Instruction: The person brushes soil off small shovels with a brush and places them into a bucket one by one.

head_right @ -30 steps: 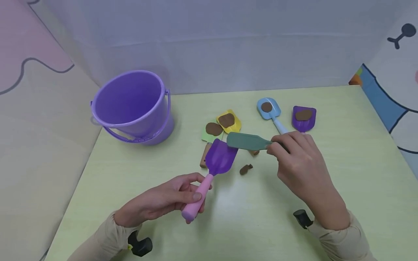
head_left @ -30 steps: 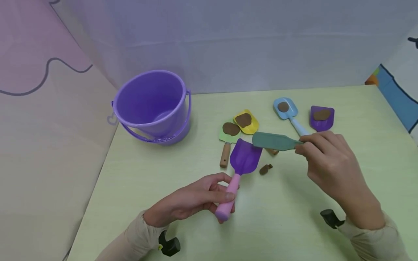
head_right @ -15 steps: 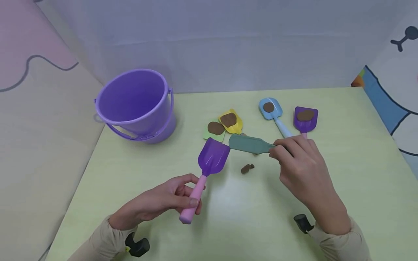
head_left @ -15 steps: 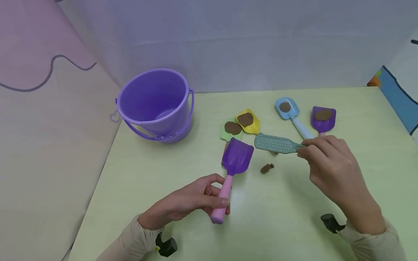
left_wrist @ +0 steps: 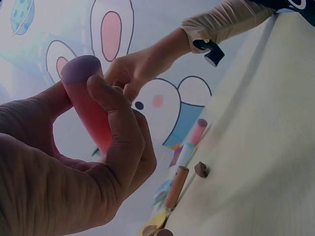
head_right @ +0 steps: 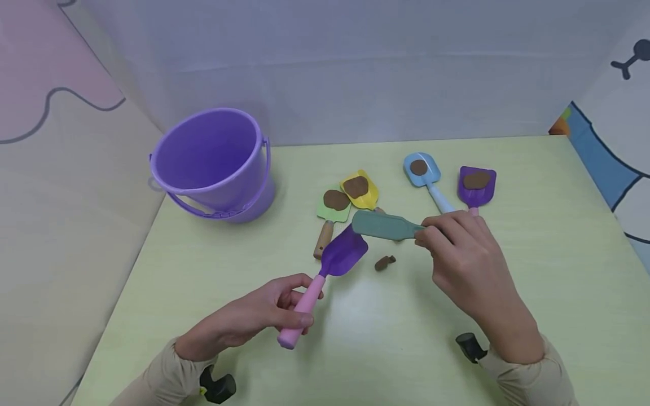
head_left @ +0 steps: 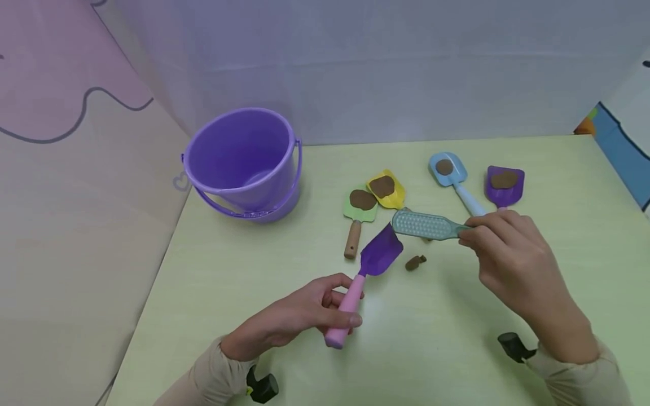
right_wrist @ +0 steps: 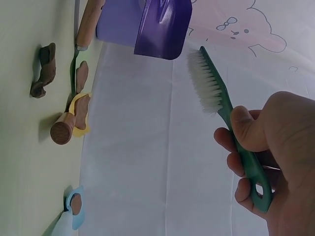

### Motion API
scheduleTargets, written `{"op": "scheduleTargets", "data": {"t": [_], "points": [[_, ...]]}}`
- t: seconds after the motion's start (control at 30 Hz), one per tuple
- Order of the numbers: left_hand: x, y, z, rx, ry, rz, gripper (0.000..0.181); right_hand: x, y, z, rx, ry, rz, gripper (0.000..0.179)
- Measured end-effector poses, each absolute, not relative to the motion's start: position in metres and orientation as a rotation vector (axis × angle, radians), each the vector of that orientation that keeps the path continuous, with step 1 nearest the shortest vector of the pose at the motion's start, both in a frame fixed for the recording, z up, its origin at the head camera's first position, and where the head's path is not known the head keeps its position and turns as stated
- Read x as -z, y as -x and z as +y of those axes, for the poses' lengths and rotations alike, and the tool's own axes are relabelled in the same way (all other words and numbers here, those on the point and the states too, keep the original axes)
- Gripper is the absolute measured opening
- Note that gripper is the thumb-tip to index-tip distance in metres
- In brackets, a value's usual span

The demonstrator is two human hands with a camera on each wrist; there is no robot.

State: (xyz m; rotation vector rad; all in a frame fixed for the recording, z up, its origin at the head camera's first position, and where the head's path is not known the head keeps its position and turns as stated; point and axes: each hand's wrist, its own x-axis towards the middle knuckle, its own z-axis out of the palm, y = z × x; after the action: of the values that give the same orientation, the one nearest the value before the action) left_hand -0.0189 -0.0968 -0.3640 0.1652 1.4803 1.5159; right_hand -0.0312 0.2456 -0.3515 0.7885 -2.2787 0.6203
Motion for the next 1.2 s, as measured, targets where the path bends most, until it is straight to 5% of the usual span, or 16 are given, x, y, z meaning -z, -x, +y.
{"op": "scheduleTargets", "data": {"t": [0.23, 0.5, 0.7, 1.2], "points": [[0.366, 0.017, -0.092, -1.496, -0.148, 1.534, 0.043, 0.352, 0.033, 0.242, -0.612, -0.788, -2.286, 0.045], [0.366, 0.018, -0.085, -1.465, -0.145, 1.582, 0.050, 0.349, 0.036, 0.237, -0.618, -0.838, -2.302, 0.023], [0.367, 0.013, -0.078, -1.375, -0.210, 1.756, 0.056, 0.347, 0.039, 0.230, -0.592, -0.885, -2.282, 0.046], [0.365, 0.012, -0.069, -1.130, -0.309, 2.205, 0.053, 0.352, 0.033, 0.223, -0.616, -0.963, -2.269, 0.045]]}}
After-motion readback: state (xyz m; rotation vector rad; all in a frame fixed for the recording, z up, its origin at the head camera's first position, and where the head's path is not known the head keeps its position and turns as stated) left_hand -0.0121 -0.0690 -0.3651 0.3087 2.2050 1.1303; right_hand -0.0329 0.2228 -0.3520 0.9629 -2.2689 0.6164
